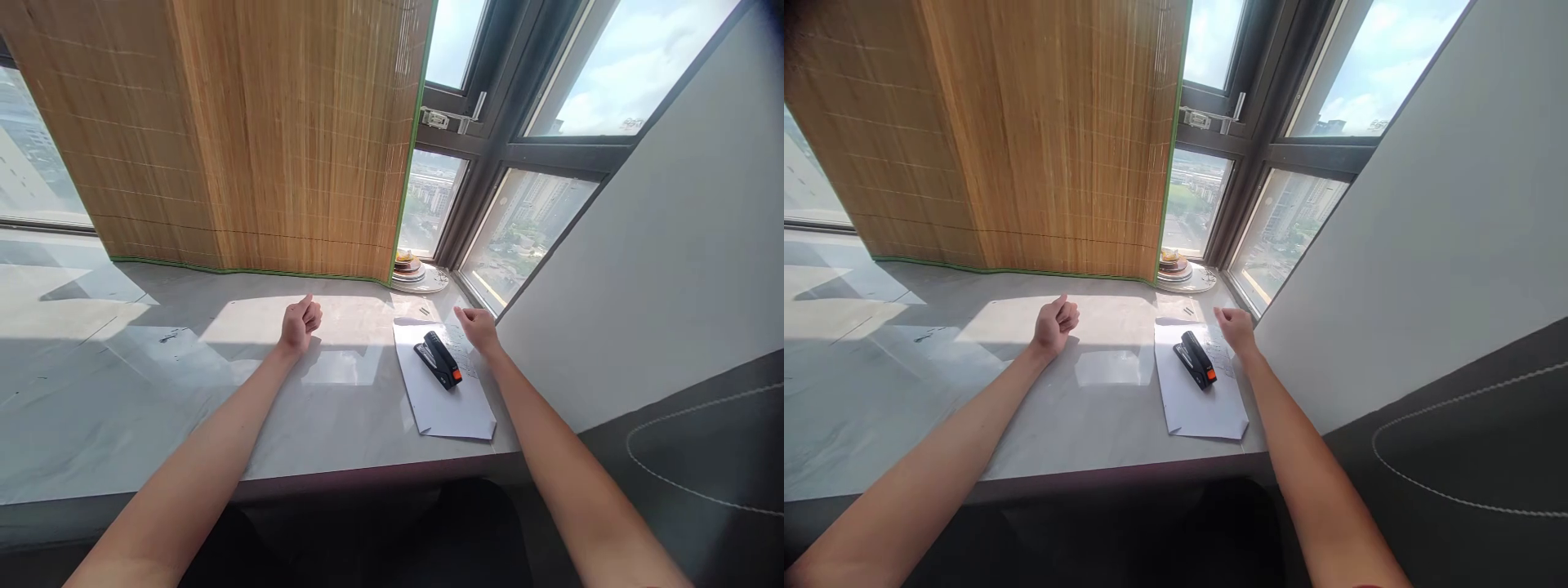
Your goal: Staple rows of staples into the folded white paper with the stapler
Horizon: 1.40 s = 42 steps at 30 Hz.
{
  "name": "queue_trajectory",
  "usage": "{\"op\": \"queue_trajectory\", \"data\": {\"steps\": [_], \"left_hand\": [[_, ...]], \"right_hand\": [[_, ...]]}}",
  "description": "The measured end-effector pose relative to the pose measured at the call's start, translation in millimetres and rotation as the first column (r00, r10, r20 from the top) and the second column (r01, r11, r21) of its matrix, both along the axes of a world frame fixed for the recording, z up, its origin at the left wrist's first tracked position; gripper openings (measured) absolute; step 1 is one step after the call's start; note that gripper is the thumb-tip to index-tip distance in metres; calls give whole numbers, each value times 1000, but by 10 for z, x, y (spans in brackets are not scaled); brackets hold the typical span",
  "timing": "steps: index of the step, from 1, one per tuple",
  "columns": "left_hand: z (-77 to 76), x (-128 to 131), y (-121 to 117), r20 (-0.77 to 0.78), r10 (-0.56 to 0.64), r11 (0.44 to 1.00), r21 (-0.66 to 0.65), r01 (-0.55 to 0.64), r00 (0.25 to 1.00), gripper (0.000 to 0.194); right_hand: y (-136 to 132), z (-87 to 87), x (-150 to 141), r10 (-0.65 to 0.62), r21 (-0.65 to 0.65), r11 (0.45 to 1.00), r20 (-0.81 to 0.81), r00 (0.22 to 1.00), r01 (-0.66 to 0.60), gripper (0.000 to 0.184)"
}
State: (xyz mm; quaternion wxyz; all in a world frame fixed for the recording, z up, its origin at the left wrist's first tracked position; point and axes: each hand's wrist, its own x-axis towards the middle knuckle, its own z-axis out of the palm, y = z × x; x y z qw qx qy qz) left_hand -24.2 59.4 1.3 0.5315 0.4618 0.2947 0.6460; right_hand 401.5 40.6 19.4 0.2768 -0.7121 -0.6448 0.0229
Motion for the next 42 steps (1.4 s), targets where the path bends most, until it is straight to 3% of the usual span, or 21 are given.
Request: {"op": "queue_trajectory", "data": {"steps": [3, 6, 9, 19, 42], "left_hand": [[-4, -9, 2, 2, 11, 1000, -15, -11, 1000, 66], [-5, -28, -9, 12, 21, 1000, -18, -21, 1000, 66], [-12, -56, -18, 20, 39, 999, -30, -39, 999, 65], [-6, -94, -65, 54, 60, 997, -51, -57, 997, 63], [-16, -140, -170, 34, 170, 982, -90, -166, 985, 63]], "right_hand": [[166, -236, 12, -101, -83, 991, 54, 993, 106, 47], [187, -414, -22, -83, -126, 986, 178, 980, 106, 32], [186, -476, -23, -71, -152, 982, 252, 965, 112, 32], [232, -535, 22, -72, -132, 985, 264, 962, 110, 34], [156, -406, -71, -40, -200, 975, 285, 958, 101, 32]]}}
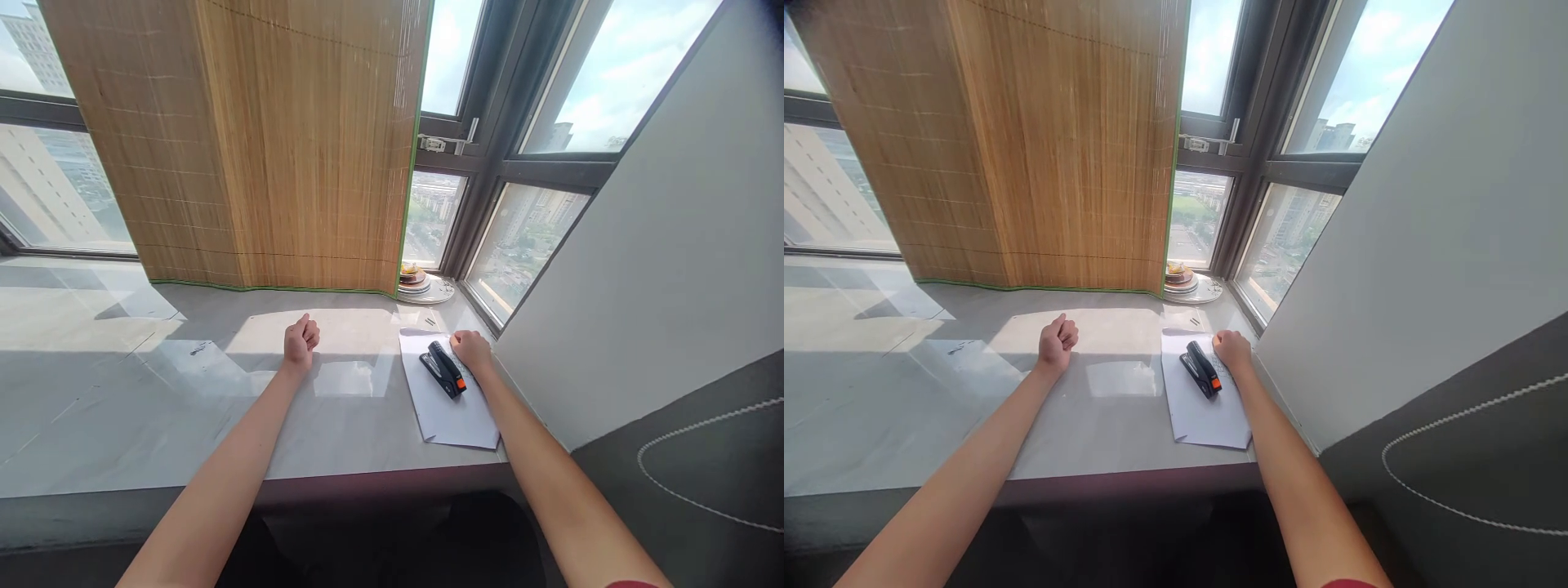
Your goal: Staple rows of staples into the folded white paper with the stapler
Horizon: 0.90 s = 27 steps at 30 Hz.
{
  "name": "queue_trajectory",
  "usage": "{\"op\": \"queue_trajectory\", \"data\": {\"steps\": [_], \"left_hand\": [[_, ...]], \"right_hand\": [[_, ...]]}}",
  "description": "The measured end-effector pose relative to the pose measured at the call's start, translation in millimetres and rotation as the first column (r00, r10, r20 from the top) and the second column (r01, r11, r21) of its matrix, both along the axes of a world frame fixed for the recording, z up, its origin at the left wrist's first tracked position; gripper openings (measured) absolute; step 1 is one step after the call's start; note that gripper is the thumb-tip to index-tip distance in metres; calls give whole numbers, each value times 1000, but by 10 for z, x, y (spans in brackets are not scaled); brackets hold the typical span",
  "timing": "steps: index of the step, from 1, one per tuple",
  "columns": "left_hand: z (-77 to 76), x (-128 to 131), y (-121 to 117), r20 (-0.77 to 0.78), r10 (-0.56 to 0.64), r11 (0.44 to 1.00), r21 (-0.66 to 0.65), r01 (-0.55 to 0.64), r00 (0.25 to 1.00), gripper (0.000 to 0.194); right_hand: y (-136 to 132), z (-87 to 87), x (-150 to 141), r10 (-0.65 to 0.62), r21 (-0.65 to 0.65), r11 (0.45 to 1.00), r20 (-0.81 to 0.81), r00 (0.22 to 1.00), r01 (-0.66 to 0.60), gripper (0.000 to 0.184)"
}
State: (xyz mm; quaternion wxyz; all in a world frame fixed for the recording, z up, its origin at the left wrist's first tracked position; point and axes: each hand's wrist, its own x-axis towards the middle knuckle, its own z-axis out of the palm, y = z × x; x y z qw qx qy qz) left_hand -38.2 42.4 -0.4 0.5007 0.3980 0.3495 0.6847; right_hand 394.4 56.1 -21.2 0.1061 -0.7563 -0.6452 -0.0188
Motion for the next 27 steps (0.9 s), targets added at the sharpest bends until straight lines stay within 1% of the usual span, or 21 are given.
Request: {"op": "queue_trajectory", "data": {"steps": [2, 4, 8, 9, 10, 12, 13, 14, 15, 16, 18, 19, 21, 24, 26, 27], "left_hand": [[-4, -24, 14, 22, -7, 1000, 0, 7, 1000, 63], [8, -69, 31, 83, -39, 999, -3, 40, 996, 64], [42, -186, 77, 225, -161, 987, 17, 162, 961, 67], [43, -212, 92, 244, -194, 981, 24, 194, 950, 68], [38, -235, 108, 255, -225, 974, 27, 226, 940, 69], [17, -273, 140, 256, -283, 958, 22, 287, 924, 71], [3, -290, 153, 250, -305, 950, 15, 312, 919, 72], [-11, -308, 164, 239, -322, 944, 6, 330, 916, 73], [-23, -328, 173, 227, -330, 940, -4, 340, 916, 75], [-31, -351, 178, 214, -330, 940, -13, 340, 920, 77], [-35, -409, 181, 183, -295, 952, -23, 305, 938, 79], [-31, -444, 180, 168, -262, 963, -20, 269, 950, 80], [-15, -528, 172, 157, -180, 984, 14, 180, 971, 81], [23, -687, 148, 222, -53, 993, 114, 28, 974, 75], [47, -813, 125, 285, 26, 981, 179, -80, 958, 68], [57, -879, 115, 313, 61, 968, 213, -133, 948, 65]], "right_hand": [[0, 3, -5, -14, -5, 1000, 9, 1000, 14, 32], [-6, 8, -8, -27, -8, 1000, 16, 1000, 27, 32], [-21, 47, -51, -37, 71, 997, 33, 999, 35, 39], [-13, 59, -75, -9, 101, 995, 34, 999, 6, 41], [7, 69, -104, 44, 129, 991, 31, 999, -48, 41], [80, 73, -171, 218, 145, 965, 22, 976, -219, 38], [132, 64, -206, 308, 130, 943, 16, 951, -308, 40], [190, 47, -240, 380, 91, 921, 6, 925, -379, 46], [251, 23, -276, 425, 26, 905, -8, 905, -425, 54], [312, -7, -316, 438, -50, 897, -24, 899, -438, 60], [415, -69, -430, 403, -178, 898, -37, 914, -403, 66], [453, -97, -516, 385, -215, 899, -34, 922, -383, 66], [494, -133, -773, 385, -231, 896, -22, 923, -379, 65], [488, -129, -1390, 477, -191, 859, -43, 878, -475, 63], [465, -95, -1903, 544, -152, 820, -93, 834, -552, 62], [452, -72, -2167, 550, -130, 817, -119, 827, -562, 60]]}}
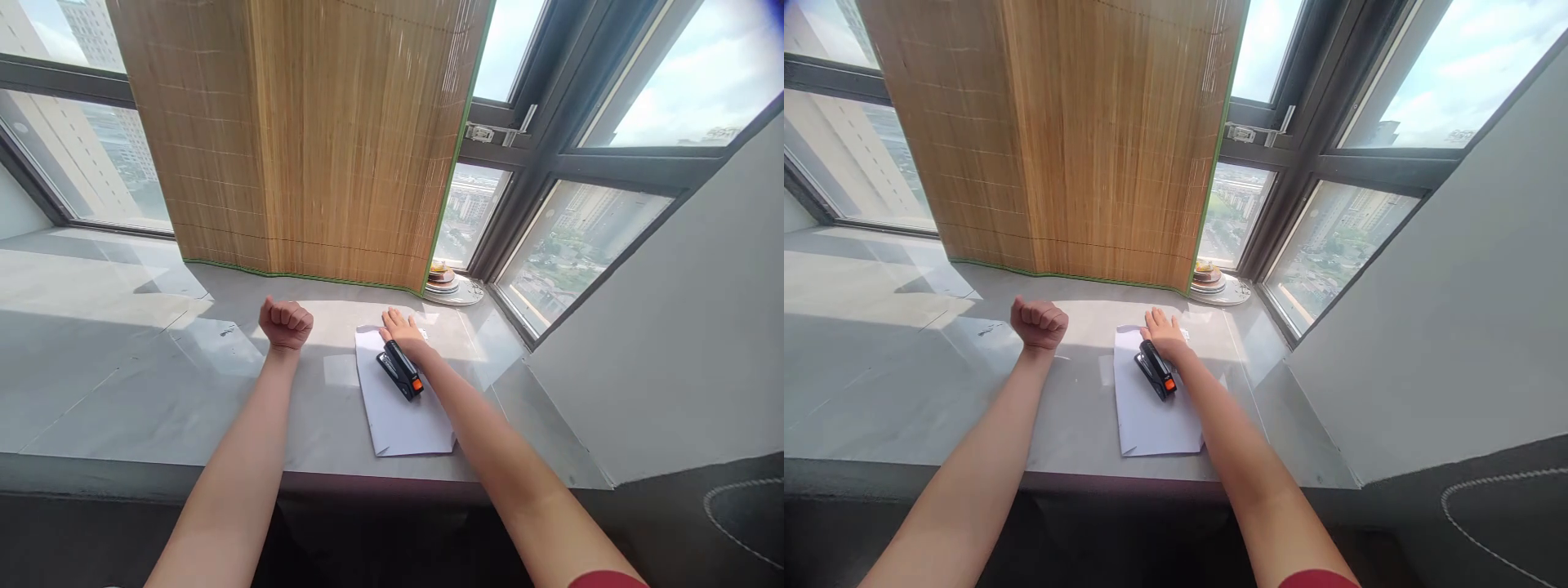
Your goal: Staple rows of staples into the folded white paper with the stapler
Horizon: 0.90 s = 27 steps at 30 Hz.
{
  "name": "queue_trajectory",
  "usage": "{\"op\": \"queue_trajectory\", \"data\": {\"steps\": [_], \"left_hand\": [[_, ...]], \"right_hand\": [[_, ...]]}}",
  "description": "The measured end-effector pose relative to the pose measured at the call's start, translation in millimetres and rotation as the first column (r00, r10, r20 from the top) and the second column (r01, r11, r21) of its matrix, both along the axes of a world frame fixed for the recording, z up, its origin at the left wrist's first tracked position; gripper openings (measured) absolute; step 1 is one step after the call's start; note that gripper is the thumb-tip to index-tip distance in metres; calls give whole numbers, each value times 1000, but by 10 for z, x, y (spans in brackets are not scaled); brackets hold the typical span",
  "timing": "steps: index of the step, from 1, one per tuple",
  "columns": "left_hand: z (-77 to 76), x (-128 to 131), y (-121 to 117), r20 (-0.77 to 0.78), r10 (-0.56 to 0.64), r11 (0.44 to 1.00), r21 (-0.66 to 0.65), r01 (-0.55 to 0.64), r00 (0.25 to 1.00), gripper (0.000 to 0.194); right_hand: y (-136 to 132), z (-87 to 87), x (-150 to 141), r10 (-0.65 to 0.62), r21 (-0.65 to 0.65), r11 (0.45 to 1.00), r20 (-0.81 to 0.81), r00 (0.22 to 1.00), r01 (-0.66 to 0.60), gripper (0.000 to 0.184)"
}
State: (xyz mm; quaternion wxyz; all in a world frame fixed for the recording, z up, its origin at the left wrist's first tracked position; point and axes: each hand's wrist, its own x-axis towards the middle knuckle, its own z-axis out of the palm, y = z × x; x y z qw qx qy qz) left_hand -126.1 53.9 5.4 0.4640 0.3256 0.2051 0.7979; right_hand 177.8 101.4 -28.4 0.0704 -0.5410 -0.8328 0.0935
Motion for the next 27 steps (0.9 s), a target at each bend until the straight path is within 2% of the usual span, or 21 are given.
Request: {"op": "queue_trajectory", "data": {"steps": [4, 7, 10, 14, 17, 19, 21, 24, 27], "left_hand": [[23, -239, -21, 114, 118, 968, 209, -140, 986, 60], [30, -329, -19, 145, 102, 935, 323, -145, 984, 63], [46, -316, -43, 159, 97, 941, 306, -142, 983, 63], [83, -241, -96, 131, 163, 970, 157, -183, 978, 62], [91, -230, -96, 122, 113, 976, 172, -133, 986, 64], [81, -248, -76, 142, 41, 967, 244, -74, 989, 65], [67, -273, -55, 174, -20, 948, 317, -37, 984, 66], [47, -301, -34, 217, -63, 933, 359, -20, 974, 66], [34, -312, -10, 232, -108, 932, 363, 18, 967, 67]], "right_hand": [[-47, 96, -912, 6, -13, 1000, -101, 995, -8, 63], [-81, 132, -1321, 10, -43, 999, -172, 985, -17, 64], [-108, 142, -1502, 0, -67, 998, -247, 969, -17, 70], [-95, 228, -1472, 1, 6, 1000, -292, 956, 1, 70], [-33, 375, -1110, -151, 131, 972, -280, 948, 193, 60], [-9, 462, -623, -315, 148, 926, -198, 928, 346, 65], [-42, 502, 27, -429, 118, 888, -133, 893, 444, 69], [-181, 448, 1033, -587, 89, 804, -37, 809, 588, 45], [-270, 301, 1676, -679, 97, 732, 24, 733, 675, 41]]}}
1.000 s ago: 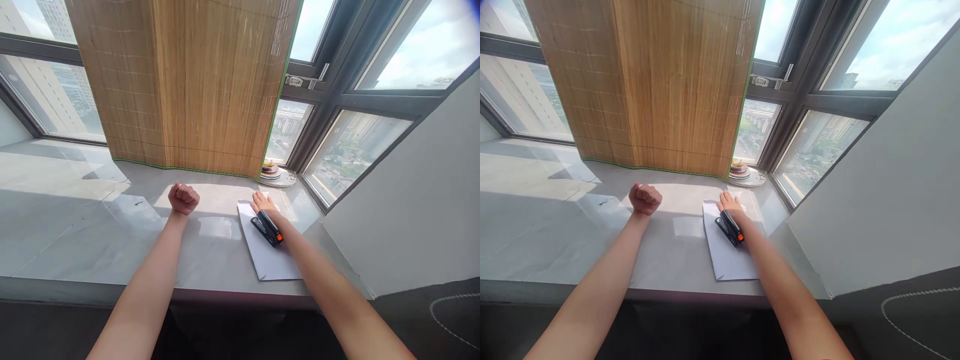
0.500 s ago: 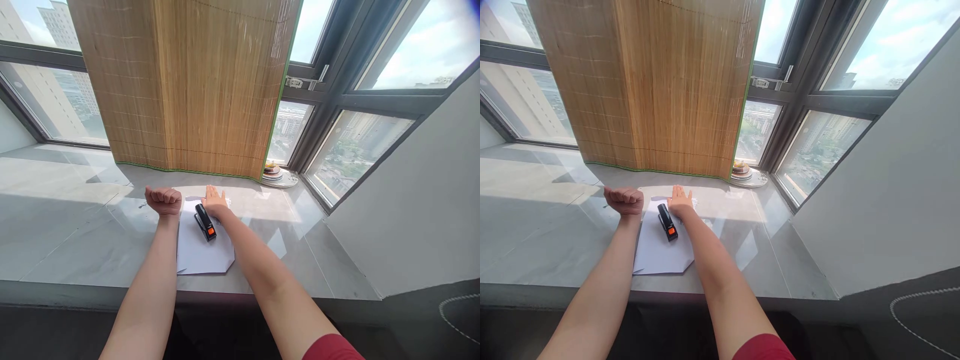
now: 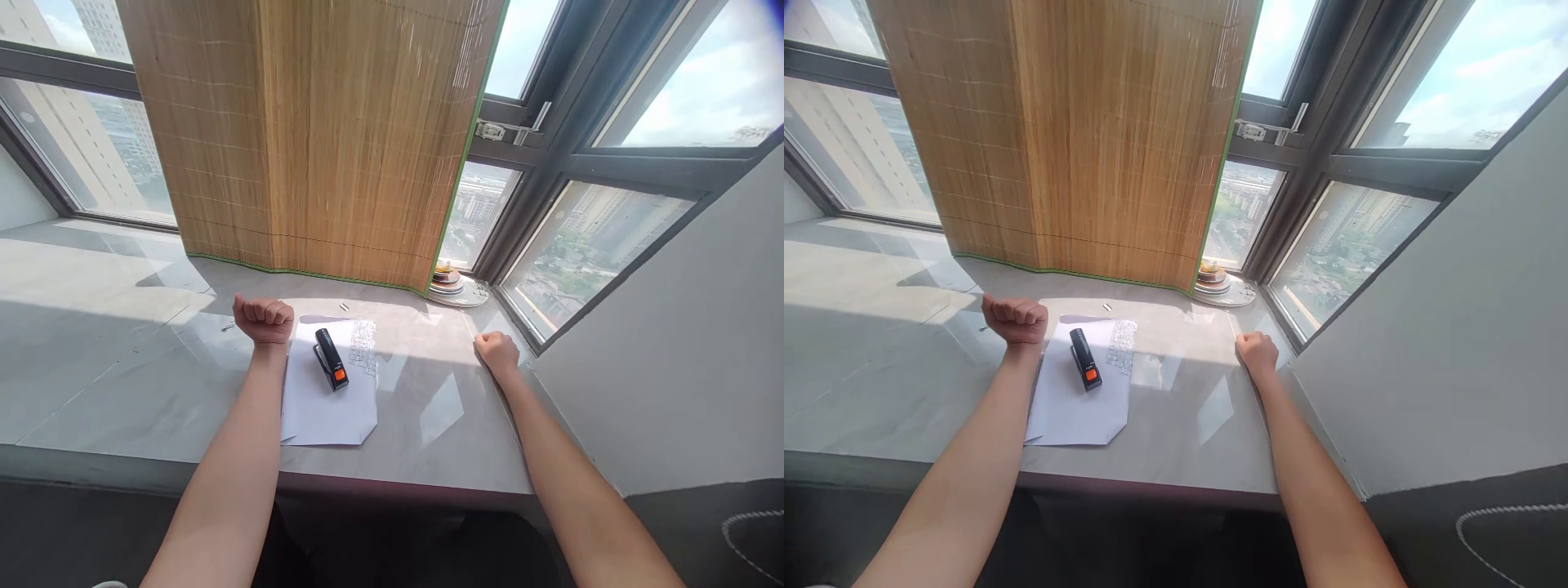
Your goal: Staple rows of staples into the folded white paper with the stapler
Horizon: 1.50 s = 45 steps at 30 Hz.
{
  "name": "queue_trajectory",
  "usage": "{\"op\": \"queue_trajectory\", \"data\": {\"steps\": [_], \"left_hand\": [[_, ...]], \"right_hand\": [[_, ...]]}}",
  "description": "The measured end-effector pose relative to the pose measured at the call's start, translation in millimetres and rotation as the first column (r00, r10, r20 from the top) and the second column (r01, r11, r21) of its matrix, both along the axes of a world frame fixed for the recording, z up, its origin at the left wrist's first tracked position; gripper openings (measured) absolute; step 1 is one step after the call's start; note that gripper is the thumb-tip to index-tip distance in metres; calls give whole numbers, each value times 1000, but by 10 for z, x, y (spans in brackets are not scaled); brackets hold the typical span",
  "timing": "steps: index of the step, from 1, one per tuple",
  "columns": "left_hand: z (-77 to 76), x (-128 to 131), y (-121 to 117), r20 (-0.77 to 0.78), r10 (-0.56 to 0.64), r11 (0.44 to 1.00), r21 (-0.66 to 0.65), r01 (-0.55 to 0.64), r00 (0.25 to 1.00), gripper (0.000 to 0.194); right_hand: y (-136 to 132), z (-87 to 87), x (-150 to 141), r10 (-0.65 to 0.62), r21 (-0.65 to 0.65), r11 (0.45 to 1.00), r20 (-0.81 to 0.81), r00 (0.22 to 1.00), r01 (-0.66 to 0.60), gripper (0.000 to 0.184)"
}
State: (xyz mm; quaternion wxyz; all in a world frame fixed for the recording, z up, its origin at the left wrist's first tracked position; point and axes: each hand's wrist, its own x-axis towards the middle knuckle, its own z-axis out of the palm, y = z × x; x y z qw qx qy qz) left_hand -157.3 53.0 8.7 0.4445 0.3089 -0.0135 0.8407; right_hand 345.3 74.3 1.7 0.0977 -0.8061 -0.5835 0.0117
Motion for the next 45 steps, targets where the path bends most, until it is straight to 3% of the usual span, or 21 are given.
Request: {"op": "queue_trajectory", "data": {"steps": [2, 6, 11, 17, 32, 45], "left_hand": [[-7, -2, 20, 4, -30, 1000, 9, 29, 1000, 69], [-12, 7, 35, -27, 8, 999, -44, -9, 1000, 68], [7, 52, -15, -140, 134, 955, -247, -166, 981, 58], [25, 80, -36, -212, 196, 933, -260, -249, 957, 57], [-23, 11, 31, -141, 37, 994, -92, -50, 989, 72], [-22, 14, 30, -128, 30, 996, -76, -40, 991, 71]], "right_hand": [[24, -110, 160, -26, -10, 1000, 35, 999, 26, 41], [137, -255, 173, -31, -21, 999, 44, 999, 32, 43], [143, -284, 194, -25, 0, 1000, 50, 998, 25, 44], [126, -277, 195, -27, 2, 1000, 54, 998, 27, 44], [92, -245, 177, -26, 12, 1000, 36, 999, 25, 44], [113, -270, 187, -33, 24, 999, 48, 998, 32, 42]]}}
